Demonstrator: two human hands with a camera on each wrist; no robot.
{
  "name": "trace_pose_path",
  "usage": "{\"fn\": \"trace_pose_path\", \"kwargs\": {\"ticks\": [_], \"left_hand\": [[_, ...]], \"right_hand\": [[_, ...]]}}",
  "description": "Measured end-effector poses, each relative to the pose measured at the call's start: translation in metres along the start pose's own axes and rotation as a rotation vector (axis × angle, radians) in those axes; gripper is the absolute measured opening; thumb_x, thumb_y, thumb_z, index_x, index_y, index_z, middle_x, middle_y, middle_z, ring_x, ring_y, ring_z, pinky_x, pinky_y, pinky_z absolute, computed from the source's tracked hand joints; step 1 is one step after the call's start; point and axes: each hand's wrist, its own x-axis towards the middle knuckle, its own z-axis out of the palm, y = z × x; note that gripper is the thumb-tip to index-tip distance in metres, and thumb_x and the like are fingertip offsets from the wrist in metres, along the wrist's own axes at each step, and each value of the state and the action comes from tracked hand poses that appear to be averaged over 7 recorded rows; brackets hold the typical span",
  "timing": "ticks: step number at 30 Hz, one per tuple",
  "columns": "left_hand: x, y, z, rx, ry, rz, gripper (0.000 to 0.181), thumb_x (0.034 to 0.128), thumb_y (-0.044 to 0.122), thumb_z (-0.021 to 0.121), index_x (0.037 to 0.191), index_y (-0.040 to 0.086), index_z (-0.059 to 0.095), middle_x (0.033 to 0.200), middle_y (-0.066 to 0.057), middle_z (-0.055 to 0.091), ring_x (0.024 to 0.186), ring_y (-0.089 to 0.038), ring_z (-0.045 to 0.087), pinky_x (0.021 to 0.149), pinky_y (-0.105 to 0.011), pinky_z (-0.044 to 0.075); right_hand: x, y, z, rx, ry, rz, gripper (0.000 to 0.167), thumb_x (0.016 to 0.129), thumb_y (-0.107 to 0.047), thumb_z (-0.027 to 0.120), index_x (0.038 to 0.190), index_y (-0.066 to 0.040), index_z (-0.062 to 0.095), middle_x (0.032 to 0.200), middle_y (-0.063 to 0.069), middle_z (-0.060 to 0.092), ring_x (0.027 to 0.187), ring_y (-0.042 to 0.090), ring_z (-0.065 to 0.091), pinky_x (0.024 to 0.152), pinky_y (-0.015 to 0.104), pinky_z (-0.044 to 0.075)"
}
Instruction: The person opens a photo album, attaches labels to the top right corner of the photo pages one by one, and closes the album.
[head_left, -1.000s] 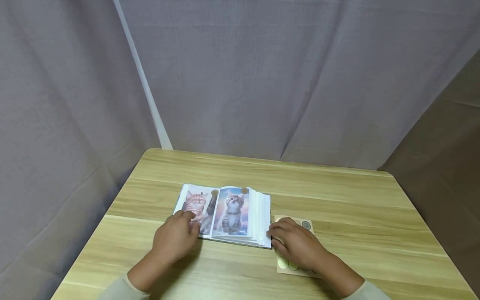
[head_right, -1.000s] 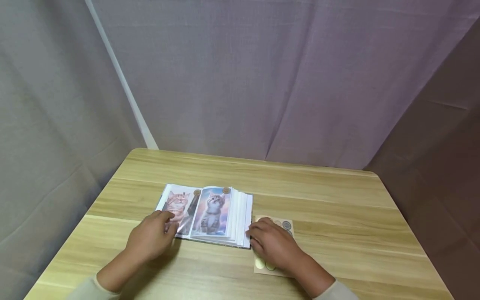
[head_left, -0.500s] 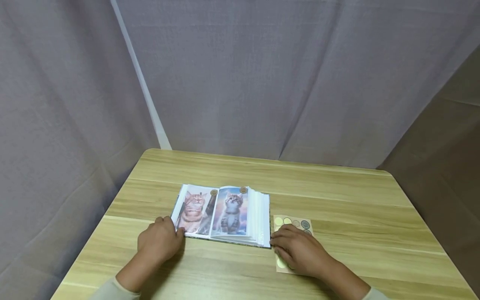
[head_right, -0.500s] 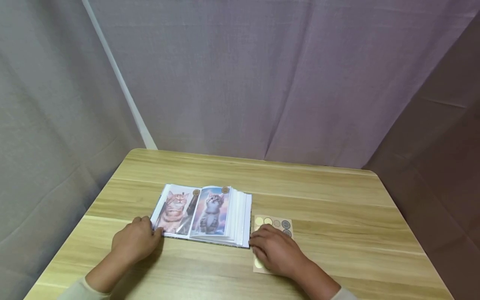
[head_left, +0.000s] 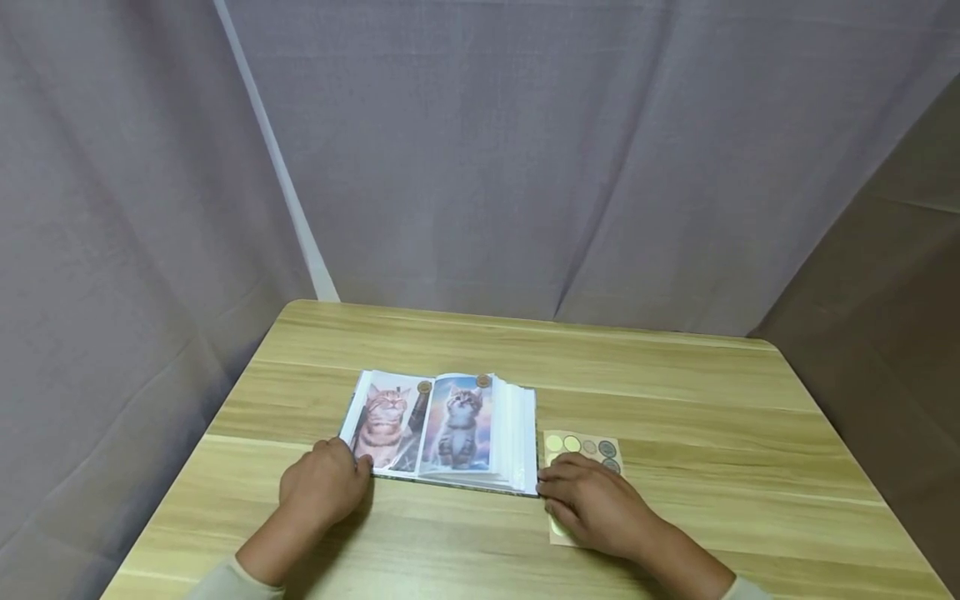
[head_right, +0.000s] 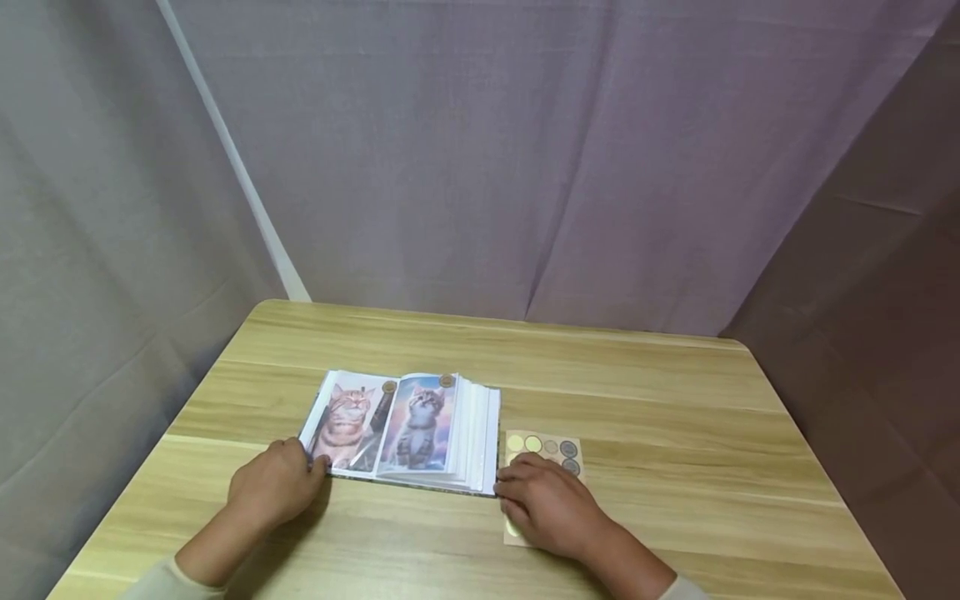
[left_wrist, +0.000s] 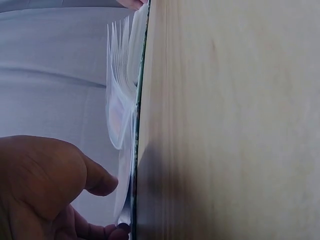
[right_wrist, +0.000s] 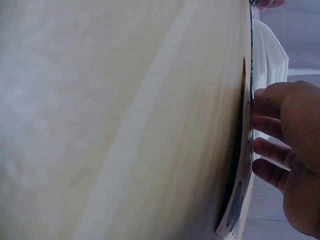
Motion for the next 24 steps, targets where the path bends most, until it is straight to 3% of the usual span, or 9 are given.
{"fn": "trace_pose_path", "kwargs": {"ticks": [13, 18, 24], "left_hand": [[-0.001, 0.001, 0.001, -0.029, -0.014, 0.05, 0.04, 0.0955, 0.029, 0.06, 0.091, -0.012, 0.061, 0.076, -0.015, 0.054, 0.067, -0.032, 0.062, 0.054, -0.052, 0.051], [0.003, -0.006, -0.003, -0.038, -0.035, 0.031, 0.036, 0.0958, 0.027, 0.056, 0.09, -0.009, 0.061, 0.077, -0.014, 0.055, 0.07, -0.034, 0.063, 0.054, -0.053, 0.05], [0.004, -0.013, -0.007, 0.006, 0.004, -0.018, 0.031, 0.0946, 0.022, 0.054, 0.084, -0.007, 0.058, 0.076, -0.015, 0.054, 0.073, -0.04, 0.063, 0.057, -0.054, 0.051]], "right_hand": [[-0.002, -0.001, 0.003, 0.036, -0.024, 0.058, 0.023, 0.093, -0.023, 0.075, 0.113, -0.012, 0.08, 0.123, 0.001, 0.071, 0.117, 0.019, 0.062, 0.097, 0.043, 0.053], [-0.003, -0.001, 0.002, 0.039, -0.041, 0.072, 0.024, 0.094, -0.023, 0.075, 0.115, -0.013, 0.079, 0.124, 0.0, 0.071, 0.117, 0.02, 0.062, 0.097, 0.044, 0.053], [-0.002, 0.0, 0.001, 0.048, -0.042, 0.049, 0.024, 0.094, -0.022, 0.074, 0.116, -0.013, 0.079, 0.125, 0.0, 0.071, 0.118, 0.02, 0.062, 0.097, 0.044, 0.053]]}}
